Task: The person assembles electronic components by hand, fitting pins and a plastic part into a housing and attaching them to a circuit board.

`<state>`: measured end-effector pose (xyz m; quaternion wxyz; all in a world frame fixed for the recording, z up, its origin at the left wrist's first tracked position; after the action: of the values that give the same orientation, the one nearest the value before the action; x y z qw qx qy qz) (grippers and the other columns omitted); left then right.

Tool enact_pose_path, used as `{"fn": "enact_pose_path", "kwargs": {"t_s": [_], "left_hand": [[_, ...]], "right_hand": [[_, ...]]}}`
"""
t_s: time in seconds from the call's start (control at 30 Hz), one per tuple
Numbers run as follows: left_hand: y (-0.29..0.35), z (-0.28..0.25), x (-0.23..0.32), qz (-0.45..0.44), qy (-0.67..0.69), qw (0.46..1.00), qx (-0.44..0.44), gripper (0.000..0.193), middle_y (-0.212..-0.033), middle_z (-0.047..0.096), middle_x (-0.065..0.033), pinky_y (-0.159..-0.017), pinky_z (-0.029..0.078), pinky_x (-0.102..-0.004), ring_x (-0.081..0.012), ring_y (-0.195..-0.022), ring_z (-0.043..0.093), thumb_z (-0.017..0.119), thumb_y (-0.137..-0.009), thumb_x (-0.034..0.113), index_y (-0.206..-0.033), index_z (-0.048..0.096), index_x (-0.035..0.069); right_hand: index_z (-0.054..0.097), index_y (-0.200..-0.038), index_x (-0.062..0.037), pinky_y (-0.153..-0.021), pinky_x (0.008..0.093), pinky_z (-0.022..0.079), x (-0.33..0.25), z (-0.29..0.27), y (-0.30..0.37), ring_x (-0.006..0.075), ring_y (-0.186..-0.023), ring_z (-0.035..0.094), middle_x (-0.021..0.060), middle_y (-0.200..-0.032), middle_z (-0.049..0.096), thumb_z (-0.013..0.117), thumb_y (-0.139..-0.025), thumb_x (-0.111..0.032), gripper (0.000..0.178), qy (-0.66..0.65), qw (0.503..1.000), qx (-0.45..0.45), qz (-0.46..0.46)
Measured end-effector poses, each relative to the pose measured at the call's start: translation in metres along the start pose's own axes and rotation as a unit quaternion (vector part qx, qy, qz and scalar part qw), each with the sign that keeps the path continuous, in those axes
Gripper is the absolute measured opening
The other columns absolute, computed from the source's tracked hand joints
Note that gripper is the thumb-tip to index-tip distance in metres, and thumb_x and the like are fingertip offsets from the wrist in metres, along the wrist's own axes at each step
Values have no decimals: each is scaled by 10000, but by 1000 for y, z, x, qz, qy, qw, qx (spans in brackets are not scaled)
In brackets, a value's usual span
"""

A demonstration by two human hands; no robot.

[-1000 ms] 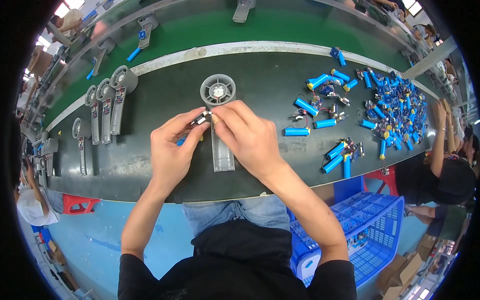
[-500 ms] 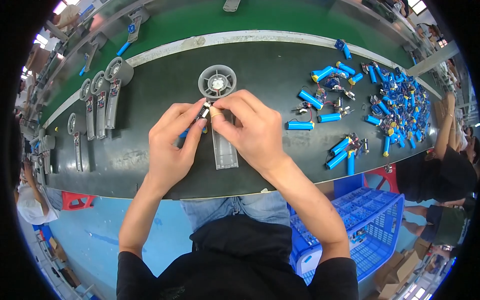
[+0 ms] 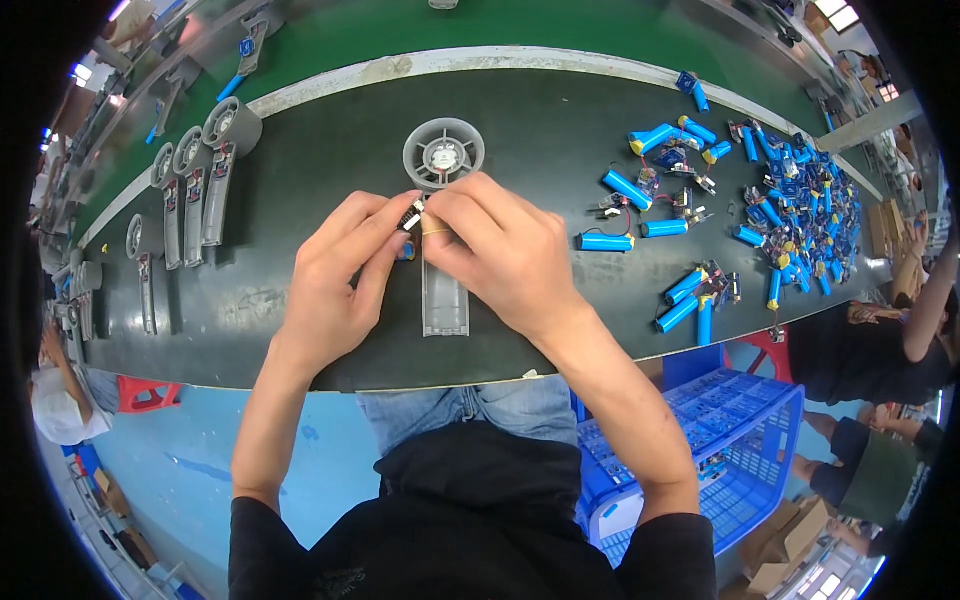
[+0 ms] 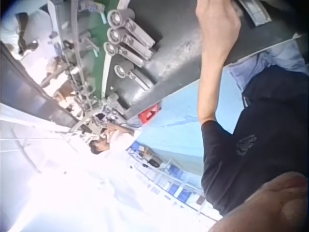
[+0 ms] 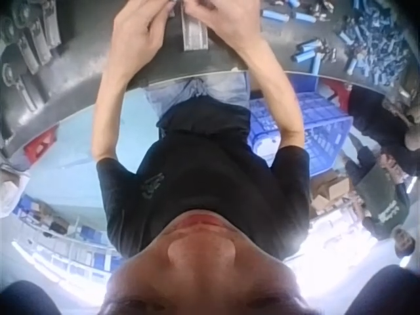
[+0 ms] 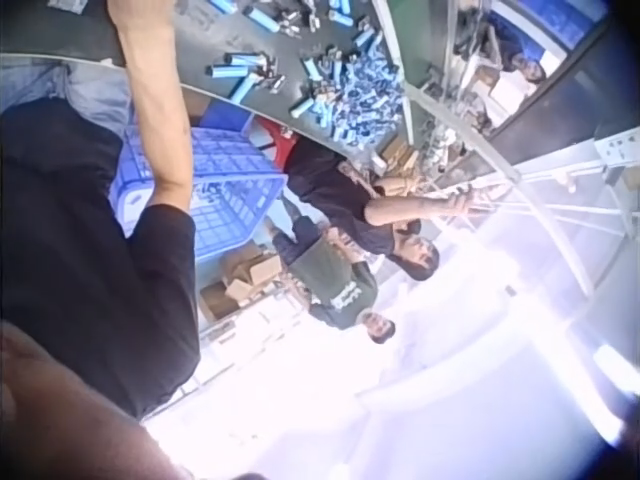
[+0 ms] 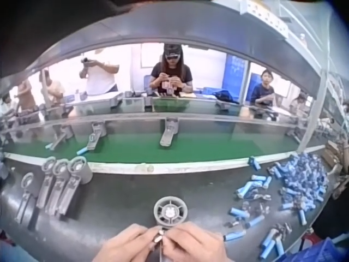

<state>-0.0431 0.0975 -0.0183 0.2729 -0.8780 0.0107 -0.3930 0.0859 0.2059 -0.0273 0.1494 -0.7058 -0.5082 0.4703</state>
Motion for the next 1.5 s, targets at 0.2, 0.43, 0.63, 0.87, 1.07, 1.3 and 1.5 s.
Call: {"fn": "enact_pose_path", "kwargs": {"t_s": [0.2, 0.43, 0.63, 0.87, 1.07, 1.3, 1.5], "left_hand": [[-1, -6, -4, -1, 11, 999, -51, 355, -934, 569, -137, -663, 497, -368, -296, -777, 612, 600, -869, -98, -1219, 622, -44], [-3, -8, -3, 9, 3, 998, -63, 346, -909, 553, -134, -650, 490, -372, -296, -753, 599, 606, -864, -100, -1206, 625, -56], [2, 1, 2, 9, -13, 999, -28, 337, -914, 566, -135, -642, 484, -350, -273, -742, 594, 600, -868, -103, -1201, 628, -58], [7, 3, 2, 7, -11, 1000, 0, 381, -957, 548, -144, -668, 493, -401, -324, -783, 602, 599, -831, -120, -1206, 606, -50], [5, -1, -6, 43, -19, 999, -22, 391, -958, 548, -137, -682, 491, -392, -324, -803, 596, 593, -809, -126, -1192, 609, -52], [4, -5, -6, 46, -38, 998, -34, 372, -899, 577, -118, -642, 477, -307, -245, -735, 580, 576, -846, -136, -1198, 651, -39], [7, -6, -5, 51, -29, 997, -43, 390, -901, 583, -112, -650, 483, -307, -238, -738, 586, 585, -842, -133, -1210, 659, -26]], "right_hand": [[676, -859, -37, -477, 256, 475, 0, 1, 0, 125, -558, 595, 40, -833, 671, 748, -683, 65, 216, 34, 997, 7, -64], [677, -861, -37, -522, 270, 519, 0, 0, 0, 153, -614, 641, 40, -834, 677, 749, -686, 61, 213, 54, 995, 3, -87], [675, -866, -29, -496, 248, 502, -2, 0, 0, 126, -586, 626, 39, -840, 673, 749, -693, 77, 216, 26, 998, -5, -57], [674, -864, -26, -475, 231, 481, -3, -2, 2, 101, -560, 601, 38, -843, 667, 753, -685, 89, 227, 51, 996, -11, -67], [675, -840, -24, -488, 242, 487, -2, 1, 0, 124, -571, 602, 42, -811, 668, 745, -684, 96, 208, 73, 991, 5, -111], [689, -828, -24, -508, 232, 497, -3, 2, 0, 114, -586, 608, 37, -795, 670, 741, -684, 100, 197, 65, 988, 10, -139], [694, -841, -23, -514, 233, 504, -4, 0, 3, 108, -603, 618, 37, -813, 680, 741, -684, 98, 204, 64, 988, 10, -138]]}}
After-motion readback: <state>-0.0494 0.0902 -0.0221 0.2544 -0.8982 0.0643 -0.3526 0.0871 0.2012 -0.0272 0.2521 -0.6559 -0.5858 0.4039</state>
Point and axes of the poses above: each hand's wrist, its own y-axis away from the middle knuckle, its own z-axis out of the palm, x = y × z, the point moved 3 cm from there along -y, towards the middle knuckle
